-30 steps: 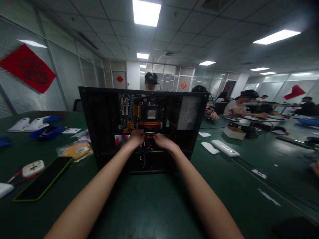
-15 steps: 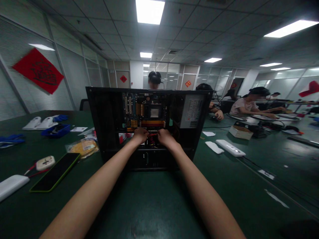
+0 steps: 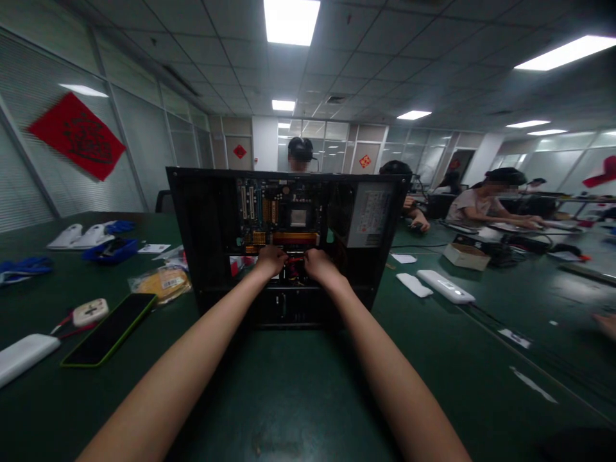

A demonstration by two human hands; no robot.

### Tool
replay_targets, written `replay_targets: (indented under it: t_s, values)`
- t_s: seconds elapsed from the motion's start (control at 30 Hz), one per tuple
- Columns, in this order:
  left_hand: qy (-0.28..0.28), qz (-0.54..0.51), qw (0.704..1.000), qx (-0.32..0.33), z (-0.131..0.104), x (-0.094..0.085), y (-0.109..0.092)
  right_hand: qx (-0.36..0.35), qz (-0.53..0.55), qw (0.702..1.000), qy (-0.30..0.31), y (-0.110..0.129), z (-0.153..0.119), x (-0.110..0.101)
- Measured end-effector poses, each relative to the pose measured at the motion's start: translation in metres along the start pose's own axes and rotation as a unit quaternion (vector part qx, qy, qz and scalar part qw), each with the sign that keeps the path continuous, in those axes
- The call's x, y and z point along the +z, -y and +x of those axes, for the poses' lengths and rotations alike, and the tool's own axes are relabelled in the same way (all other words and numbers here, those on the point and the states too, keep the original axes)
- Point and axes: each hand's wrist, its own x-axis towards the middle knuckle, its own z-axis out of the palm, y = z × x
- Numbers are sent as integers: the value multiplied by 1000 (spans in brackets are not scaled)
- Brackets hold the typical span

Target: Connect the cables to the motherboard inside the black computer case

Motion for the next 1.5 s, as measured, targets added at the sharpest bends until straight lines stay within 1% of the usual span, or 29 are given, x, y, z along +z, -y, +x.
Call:
replay_targets:
  t_s: [0.17,0.3,0.47,0.6,0.67,0.73,0.83,0.93,1.0,1.07,1.13,1.17,1.23,1.33,1.5]
  values:
    - [-12,3,1000,8,2,2,2,-1,-4,1000,-2,1,-1,-1]
    - [-8,6,1000,3,3,3,2,6,-11,1000,-1,2,0,-4]
    - [-17,4,1000,-15,4,3,2,9,-19,1000,8,5,0,-7]
    - [-11,2,1000,-23,5,2,2,15,-20,1000,3,8,-4,-12]
    - [-18,2,1000,-24,5,3,2,23,-20,1000,-1,10,-7,-15]
    - [-36,-3,999,-18,5,4,2,26,-18,999,-15,11,-8,-16]
    - [-69,-21,997,2,3,4,2,23,-16,998,-48,11,-9,-17]
    - [-96,-49,993,39,-2,1,-2,19,-3,996,-86,10,-10,-18]
    - [-99,-57,990,86,-7,0,-5,6,14,994,-108,11,-12,-19]
    - [-93,-46,983,149,-13,-1,-8,-18,27,992,-119,12,-15,-21]
    - [-83,-17,976,200,-19,-2,-11,-46,30,992,-114,14,-20,-22]
    - [-76,-1,974,215,-22,-3,-11,-60,28,992,-108,14,-23,-22]
    - [-65,29,971,227,-25,-4,-13,-77,19,992,-95,15,-28,-21]
    - [-61,58,972,218,-27,-6,-14,-76,-7,994,-85,16,-32,-20]
    - [-60,61,975,203,-27,-8,-14,-67,-39,993,-87,16,-32,-19]
